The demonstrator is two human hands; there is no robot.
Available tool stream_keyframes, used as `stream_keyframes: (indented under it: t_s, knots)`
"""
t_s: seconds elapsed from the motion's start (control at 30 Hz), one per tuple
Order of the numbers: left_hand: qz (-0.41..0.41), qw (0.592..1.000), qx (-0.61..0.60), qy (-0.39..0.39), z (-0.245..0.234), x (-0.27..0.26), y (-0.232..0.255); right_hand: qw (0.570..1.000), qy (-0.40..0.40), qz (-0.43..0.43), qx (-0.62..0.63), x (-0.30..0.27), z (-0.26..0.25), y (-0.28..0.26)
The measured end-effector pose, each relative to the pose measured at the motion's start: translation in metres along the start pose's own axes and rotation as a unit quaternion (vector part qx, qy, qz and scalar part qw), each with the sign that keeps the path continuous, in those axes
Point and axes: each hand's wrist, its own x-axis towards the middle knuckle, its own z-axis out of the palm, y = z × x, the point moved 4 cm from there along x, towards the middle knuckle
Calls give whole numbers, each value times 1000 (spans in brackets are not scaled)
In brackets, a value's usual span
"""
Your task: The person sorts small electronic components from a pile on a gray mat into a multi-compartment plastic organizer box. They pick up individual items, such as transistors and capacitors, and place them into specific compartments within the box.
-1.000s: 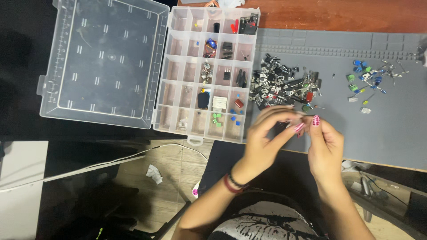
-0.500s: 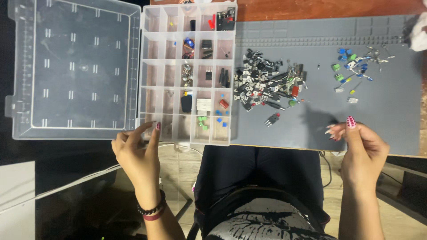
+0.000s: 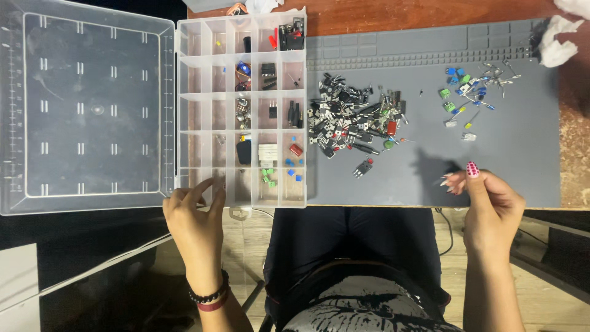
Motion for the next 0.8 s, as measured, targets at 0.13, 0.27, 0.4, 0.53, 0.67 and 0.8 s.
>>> stream_keyframes:
  t_s: [0.13, 0.27, 0.4, 0.53, 0.67, 0.8]
  knots:
    - [1, 1000, 3, 3, -4, 0, 4, 1000, -3, -6, 2, 3, -2, 4]
    - [28, 998, -31, 47, -6, -2, 25, 990, 51, -86, -95, 12, -8, 1]
    - [117, 985, -111, 68, 9, -6, 65, 938, 48, -227, -258, 23, -5, -33]
    - [186, 956, -220, 59, 31, -22, 125, 921, 59, -243, -297, 34, -4, -29]
    - [280, 901, -330, 34, 64, -40, 173, 920, 81, -249, -292, 42, -2, -16]
    - [335, 848, -410, -1, 102, -51, 203, 918, 135, -246, -279, 47, -4, -6]
